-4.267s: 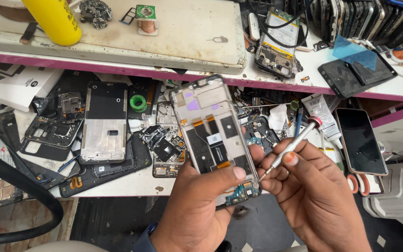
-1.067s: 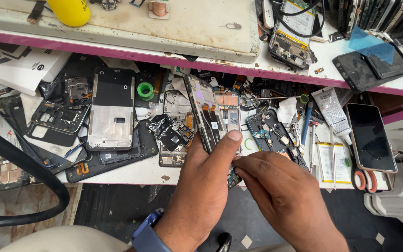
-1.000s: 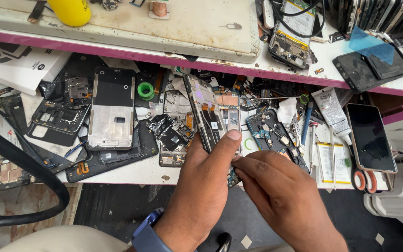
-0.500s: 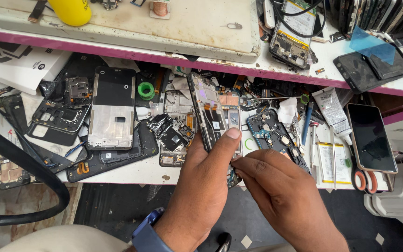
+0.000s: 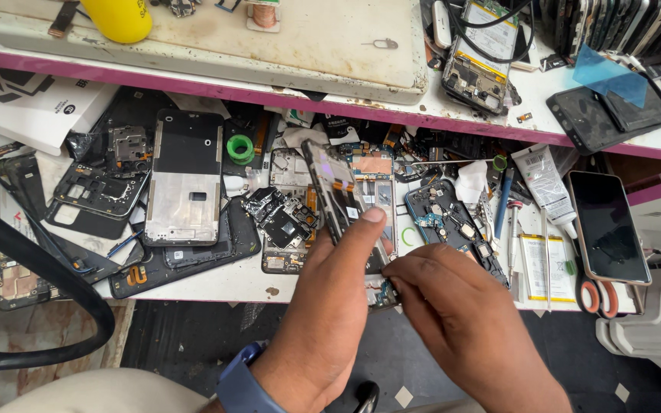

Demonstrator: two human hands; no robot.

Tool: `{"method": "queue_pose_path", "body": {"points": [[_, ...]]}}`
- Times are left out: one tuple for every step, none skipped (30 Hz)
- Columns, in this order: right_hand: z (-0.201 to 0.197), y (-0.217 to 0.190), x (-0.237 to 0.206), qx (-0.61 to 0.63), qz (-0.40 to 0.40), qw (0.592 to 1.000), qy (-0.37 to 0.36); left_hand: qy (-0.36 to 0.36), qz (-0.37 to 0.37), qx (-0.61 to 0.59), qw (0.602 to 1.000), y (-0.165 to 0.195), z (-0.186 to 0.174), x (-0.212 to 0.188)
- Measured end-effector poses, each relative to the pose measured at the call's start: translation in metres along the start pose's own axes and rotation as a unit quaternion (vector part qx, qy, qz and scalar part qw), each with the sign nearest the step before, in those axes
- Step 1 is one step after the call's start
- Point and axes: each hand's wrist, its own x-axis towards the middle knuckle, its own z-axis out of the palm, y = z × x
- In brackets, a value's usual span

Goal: The person disassembles a smartphone using a screwdriver and tweezers. They remove screws from the bottom of the device, detach a small circuit board, and use tweezers to separate a tiny component from the board.

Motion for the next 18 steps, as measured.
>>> {"method": "queue_pose_path", "body": {"points": [[0.0,0.0,0.0,0.013,0.017,1.0,0.017,0.005,-0.031,-0.037,0.999,0.001,-0.001,0.0],[-0.001,0.0,-0.001,0.026,0.035,0.998,0.033,0.01,-0.061,-0.075,0.995,0.002,-0.003,-0.001],[-0.002,-0.001,-0.001,0.038,0.053,0.997,0.05,0.015,-0.092,-0.112,0.989,0.003,-0.004,0.0],[-0.002,-0.001,-0.001,0.051,0.056,0.995,0.064,0.013,-0.102,-0.149,0.984,0.004,-0.005,0.001],[-0.003,-0.001,-0.002,0.063,0.059,0.993,0.078,0.01,-0.111,-0.185,0.976,0.005,-0.005,0.002],[-0.003,-0.002,-0.002,0.076,0.063,0.991,0.093,0.007,-0.121,-0.221,0.968,0.006,-0.005,0.003],[-0.003,-0.002,-0.002,0.086,0.077,0.989,0.096,0.012,-0.13,-0.232,0.964,0.007,-0.005,0.003],[-0.003,-0.003,-0.003,0.096,0.092,0.986,0.098,0.017,-0.139,-0.243,0.96,0.008,-0.005,0.004],[-0.003,-0.003,-0.004,0.106,0.107,0.983,0.1,0.021,-0.149,-0.254,0.956,0.009,-0.004,0.003],[-0.003,-0.004,-0.004,0.119,0.113,0.981,0.105,0.019,-0.147,-0.255,0.956,0.01,-0.004,0.003],[-0.002,-0.004,-0.005,0.132,0.119,0.978,0.11,0.016,-0.145,-0.256,0.955,0.012,-0.005,0.002],[-0.002,-0.004,-0.005,0.145,0.125,0.975,0.114,0.014,-0.144,-0.258,0.955,0.013,-0.004,0.002],[-0.002,-0.005,-0.005,0.143,0.13,0.975,0.113,0.021,-0.15,-0.258,0.954,0.014,-0.004,0.002],[-0.002,-0.005,-0.006,0.14,0.134,0.975,0.112,0.027,-0.156,-0.258,0.953,0.015,-0.004,0.002],[-0.002,-0.005,-0.006,0.137,0.137,0.975,0.111,0.033,-0.161,-0.259,0.952,0.017,-0.003,0.002],[-0.002,-0.005,-0.006,0.137,0.134,0.975,0.112,0.03,-0.16,-0.25,0.954,0.017,-0.003,0.001],[-0.002,-0.005,-0.006,0.136,0.132,0.975,0.112,0.028,-0.159,-0.242,0.957,0.018,-0.002,0.001],[-0.002,-0.005,-0.005,0.135,0.13,0.976,0.112,0.026,-0.158,-0.234,0.959,0.018,-0.001,0.0]]}}
